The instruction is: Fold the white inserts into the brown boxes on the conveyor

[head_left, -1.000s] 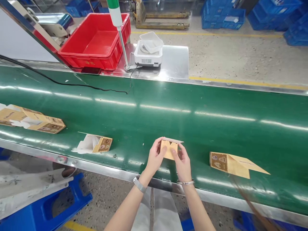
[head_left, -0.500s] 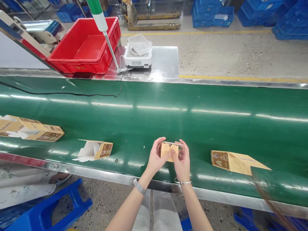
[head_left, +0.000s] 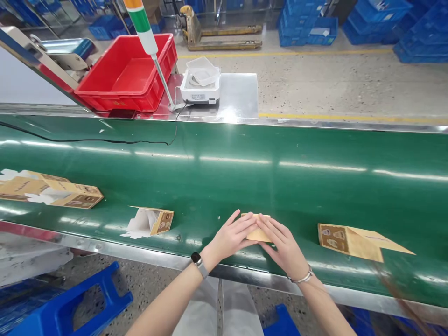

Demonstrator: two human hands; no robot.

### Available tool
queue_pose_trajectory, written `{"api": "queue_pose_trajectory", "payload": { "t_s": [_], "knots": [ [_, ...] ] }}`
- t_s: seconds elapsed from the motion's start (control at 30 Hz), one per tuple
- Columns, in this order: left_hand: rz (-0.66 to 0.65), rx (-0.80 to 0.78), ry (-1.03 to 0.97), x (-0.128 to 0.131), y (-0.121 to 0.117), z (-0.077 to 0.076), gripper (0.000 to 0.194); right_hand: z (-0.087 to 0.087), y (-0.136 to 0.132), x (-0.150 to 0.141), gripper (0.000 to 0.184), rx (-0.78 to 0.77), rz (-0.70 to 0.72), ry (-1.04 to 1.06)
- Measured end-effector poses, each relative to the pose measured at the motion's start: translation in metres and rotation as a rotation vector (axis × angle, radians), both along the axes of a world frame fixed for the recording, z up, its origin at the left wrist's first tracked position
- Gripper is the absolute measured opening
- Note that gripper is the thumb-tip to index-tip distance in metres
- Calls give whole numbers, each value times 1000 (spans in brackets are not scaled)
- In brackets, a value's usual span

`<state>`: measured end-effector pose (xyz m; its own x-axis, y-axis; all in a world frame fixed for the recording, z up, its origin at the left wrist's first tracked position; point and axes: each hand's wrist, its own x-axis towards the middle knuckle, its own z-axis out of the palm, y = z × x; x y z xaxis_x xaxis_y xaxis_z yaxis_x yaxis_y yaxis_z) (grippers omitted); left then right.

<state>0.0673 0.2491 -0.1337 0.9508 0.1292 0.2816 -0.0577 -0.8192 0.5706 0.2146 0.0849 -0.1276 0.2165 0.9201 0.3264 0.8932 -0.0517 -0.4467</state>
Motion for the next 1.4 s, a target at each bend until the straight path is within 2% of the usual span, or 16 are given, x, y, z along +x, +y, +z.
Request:
{"api": "queue_pose_trajectory", "payload": {
  "t_s": [0.07,0.17,0.27,0.33,0.4,0.47,0.53,0.63,0.7,0.77,0.9,1.03,1.13,1.23,1.3,1.4],
  "knots": [
    [32,35,-20,6,-12,1,51,-12,-8,-2,68,1,-46,-105],
    [69,39,0,8,-28,16,48,-21,-19,-6,67,-8,-93,-193],
    [207,35,-44,-22,-33,37,45,-8,-29,-10,66,-27,-131,-241],
    [518,36,-210,-66,-24,47,42,13,-33,-17,68,-31,-197,-232],
    [981,35,-472,-118,-8,50,39,36,-30,-32,75,36,-293,-151],
    [1245,-89,-508,-164,12,46,34,51,-16,-57,72,139,-352,48],
    [1223,-353,-353,-192,28,35,36,54,13,-90,58,150,-316,337],
    [1002,-657,-131,-194,36,17,52,34,70,-140,58,-6,-106,601],
    [925,-685,-97,-180,32,8,53,14,101,-164,69,-11,12,668],
    [905,-644,-113,-166,27,3,48,-3,117,-177,74,44,37,677],
    [894,-617,-115,-154,27,-4,37,-22,117,-174,63,96,-3,625],
    [767,-704,-127,-154,30,-7,39,-31,109,-161,47,120,-66,454],
    [764,-772,-165,-147,29,-4,39,-33,109,-156,34,131,-139,403],
    [847,-878,-209,-133,30,1,34,-27,113,-155,22,166,-215,544],
    [893,-933,-196,-123,33,3,49,-20,116,-157,22,174,-330,701],
    [877,-922,-100,-113,42,5,46,-12,122,-156,39,156,-532,955]
  ]
}}
